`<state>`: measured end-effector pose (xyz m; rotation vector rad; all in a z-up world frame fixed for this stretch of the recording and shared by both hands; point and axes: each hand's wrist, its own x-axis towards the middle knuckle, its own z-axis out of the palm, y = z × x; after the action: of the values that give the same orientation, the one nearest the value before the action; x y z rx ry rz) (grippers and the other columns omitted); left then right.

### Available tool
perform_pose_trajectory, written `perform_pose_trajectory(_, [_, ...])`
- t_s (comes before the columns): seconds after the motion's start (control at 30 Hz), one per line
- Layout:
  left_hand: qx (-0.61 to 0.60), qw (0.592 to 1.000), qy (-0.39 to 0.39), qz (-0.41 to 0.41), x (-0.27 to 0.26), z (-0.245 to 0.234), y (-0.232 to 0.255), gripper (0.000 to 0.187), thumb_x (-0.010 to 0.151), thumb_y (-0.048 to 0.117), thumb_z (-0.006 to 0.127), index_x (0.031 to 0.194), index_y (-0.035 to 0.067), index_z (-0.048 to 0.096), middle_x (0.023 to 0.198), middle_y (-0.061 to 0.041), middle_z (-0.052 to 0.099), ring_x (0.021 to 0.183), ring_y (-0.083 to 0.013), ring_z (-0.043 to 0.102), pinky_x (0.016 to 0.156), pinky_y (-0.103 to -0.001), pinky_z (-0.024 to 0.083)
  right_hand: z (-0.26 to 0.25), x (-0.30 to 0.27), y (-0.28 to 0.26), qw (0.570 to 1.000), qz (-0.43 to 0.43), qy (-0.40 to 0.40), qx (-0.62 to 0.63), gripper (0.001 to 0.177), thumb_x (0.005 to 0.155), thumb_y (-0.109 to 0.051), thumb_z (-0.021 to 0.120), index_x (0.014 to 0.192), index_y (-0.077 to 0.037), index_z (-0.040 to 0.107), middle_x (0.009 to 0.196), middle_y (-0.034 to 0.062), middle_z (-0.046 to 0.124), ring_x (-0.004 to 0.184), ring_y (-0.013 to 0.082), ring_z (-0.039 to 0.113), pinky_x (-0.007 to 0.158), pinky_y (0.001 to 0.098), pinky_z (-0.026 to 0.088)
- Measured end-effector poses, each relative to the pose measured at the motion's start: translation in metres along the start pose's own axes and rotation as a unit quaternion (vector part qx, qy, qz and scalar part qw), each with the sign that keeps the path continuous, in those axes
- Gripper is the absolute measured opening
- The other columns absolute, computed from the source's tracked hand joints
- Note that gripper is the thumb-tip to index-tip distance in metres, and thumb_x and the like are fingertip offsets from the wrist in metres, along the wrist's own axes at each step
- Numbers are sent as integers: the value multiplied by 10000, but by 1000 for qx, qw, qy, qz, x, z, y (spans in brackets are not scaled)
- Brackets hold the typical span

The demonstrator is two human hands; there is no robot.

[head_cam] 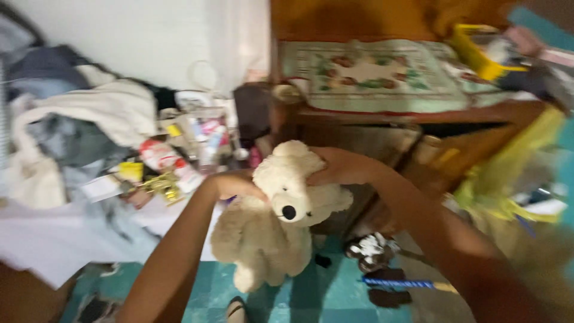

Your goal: Organizing various personal items on a desk, putting a hair styling tool into a bag, and using a ruler and craft knife to mark and cut paper.

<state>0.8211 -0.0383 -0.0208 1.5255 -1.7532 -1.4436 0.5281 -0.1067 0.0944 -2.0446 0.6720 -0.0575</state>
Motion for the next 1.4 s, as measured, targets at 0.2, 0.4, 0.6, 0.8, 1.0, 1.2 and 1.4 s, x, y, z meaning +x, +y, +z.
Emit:
perform_pose_trajectory(0.2, [-157, 987, -1, -38, -103, -106, -6, 755, 731, 126, 811, 1432, 53, 540, 1348, -84, 678, 1207, -199, 637, 1034, -382, 520, 31, 108, -87, 994, -76, 50, 66, 607, 796, -239, 727, 1363, -58, 610, 1233, 125, 741, 1082, 254, 720, 955, 407, 582])
perform_pose_trajectory(0.4, [-110, 983, 141, 45, -139, -217, 45, 659, 828, 259, 728, 1441, 89, 557, 1353, -94, 670, 1226, -196, 628, 1035, -388, 513, -4, 168, -186, 965, -45, 259, 21, 712, 839, -346, 724, 1435, -21, 508, 1289, 176, 673, 1049, 285, 717, 879, 432, 599])
perform_pose_trajectory(0.6, [86, 957, 259, -103, -119, -266, 128, 595, 968, 389, 577, 1534, 227, 491, 1639, -65, 366, 1485, -330, 272, 1057, -657, 265, -55, 218, -198, 913, -97, 395, -34, 882, 827, -414, 790, 1508, 12, 424, 1310, 213, 659, 1090, 284, 716, 864, 370, 611])
perform_pose_trajectory(0.8, [215, 954, 207, 26, 32, -328, 32, 577, 1023, 376, 517, 1495, 53, 435, 1532, -198, 478, 1408, -343, 463, 1159, -453, 391, -71, 283, -122, 867, -96, 472, -125, 709, 843, -391, 776, 1377, 13, 546, 1161, 209, 709, 998, 264, 722, 833, 373, 593])
perform_pose_trajectory(1.0, [623, 764, 103, 128, 141, -294, -103, 632, 956, 368, 629, 1512, 118, 461, 1554, -173, 504, 1459, -345, 454, 1189, -472, 405, -65, 298, -58, 884, -52, 419, -202, 432, 853, -321, 765, 1162, -21, 726, 1046, 197, 753, 943, 277, 730, 845, 404, 574])
perform_pose_trajectory(1.2, [306, 930, 201, -15, 131, -265, -36, 682, 1037, 495, 527, 1550, 87, 340, 1528, -197, 443, 1405, -372, 428, 1146, -525, 342, -70, 244, -86, 914, -31, 366, -171, 242, 907, -254, 723, 1086, -101, 779, 1016, 132, 776, 907, 233, 739, 835, 374, 566])
perform_pose_trajectory(1.4, [216, 879, 380, 192, 105, -228, 88, 332, 1087, 325, 512, 1273, 85, 644, 1153, -132, 742, 1053, -261, 739, 969, -434, 544, -118, 159, -88, 889, -16, 439, -129, 204, 947, -155, 658, 1125, -114, 749, 1036, 79, 777, 881, 270, 710, 819, 386, 558])
